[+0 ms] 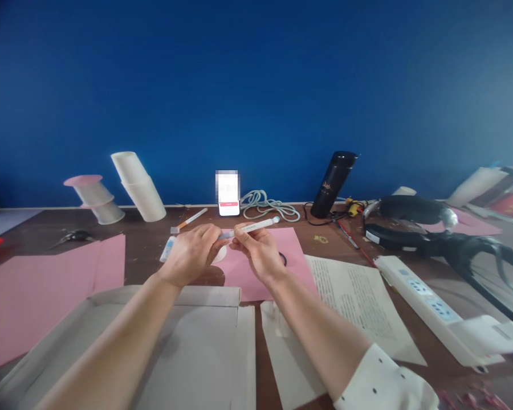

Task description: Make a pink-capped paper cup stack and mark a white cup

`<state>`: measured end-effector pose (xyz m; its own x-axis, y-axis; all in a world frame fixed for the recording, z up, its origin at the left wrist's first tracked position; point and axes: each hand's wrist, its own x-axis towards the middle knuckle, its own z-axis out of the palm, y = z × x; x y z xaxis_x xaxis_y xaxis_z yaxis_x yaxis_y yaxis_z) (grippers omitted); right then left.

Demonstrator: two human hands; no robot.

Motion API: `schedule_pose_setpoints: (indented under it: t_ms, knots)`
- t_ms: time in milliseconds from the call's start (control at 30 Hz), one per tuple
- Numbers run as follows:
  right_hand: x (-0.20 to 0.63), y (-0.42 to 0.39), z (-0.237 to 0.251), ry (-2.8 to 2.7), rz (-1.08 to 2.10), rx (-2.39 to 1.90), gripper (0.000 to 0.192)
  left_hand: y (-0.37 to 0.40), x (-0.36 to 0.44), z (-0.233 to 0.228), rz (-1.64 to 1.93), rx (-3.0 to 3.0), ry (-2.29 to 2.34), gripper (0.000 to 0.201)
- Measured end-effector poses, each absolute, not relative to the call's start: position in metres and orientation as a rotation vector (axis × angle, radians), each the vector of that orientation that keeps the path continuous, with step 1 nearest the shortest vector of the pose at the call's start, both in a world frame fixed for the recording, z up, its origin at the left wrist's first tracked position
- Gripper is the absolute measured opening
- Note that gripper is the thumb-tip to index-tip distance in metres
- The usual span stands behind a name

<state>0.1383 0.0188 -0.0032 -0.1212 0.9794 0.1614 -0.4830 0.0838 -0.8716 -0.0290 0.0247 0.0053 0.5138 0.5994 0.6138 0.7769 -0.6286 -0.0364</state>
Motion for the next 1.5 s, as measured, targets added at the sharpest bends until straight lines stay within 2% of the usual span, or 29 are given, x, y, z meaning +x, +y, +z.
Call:
schedule_pose_setpoints:
  t_ms: [267, 500, 833, 967, 1167, 1367, 1500]
  knots:
    - [0.139, 0.016, 0.001, -0.988, 1.45, -0.643, 0.016, 0.022, -0.019, 0.003, -0.78, -2.347, -1.252, 0.038]
    - [0.142, 0.018, 0.002, -0.995, 1.443, -0.66, 0.017, 0.02, -0.016, 0.009, -0.793, -2.508, -1.462, 0.042]
    - [0.142, 0.017, 0.0, -1.022, 1.387, -0.722, 0.019, 0.016, -0.019, 0.02, -1.226, -2.809, -1.548, 0.03]
    - [0.143, 0.016, 0.0, -1.088, 1.342, -0.793, 0.022, 0.013, -0.019, 0.025, -1.278, -2.938, -1.575, 0.033]
    - [0.148, 0.015, 0.0, -1.284, 1.246, -0.847, 0.026, 0.012, -0.019, 0.025, -1.096, -3.237, -1.738, 0.043]
    - [0.146, 0.017, -0.006, -1.374, 1.119, -0.941, 0.027, 0.013, -0.017, 0.022, -0.923, -3.089, -1.863, 0.04]
    - [0.144, 0.017, -0.008, -1.336, 1.069, -0.995, 0.027, 0.013, -0.014, 0.02, -0.823, -2.954, -1.791, 0.041]
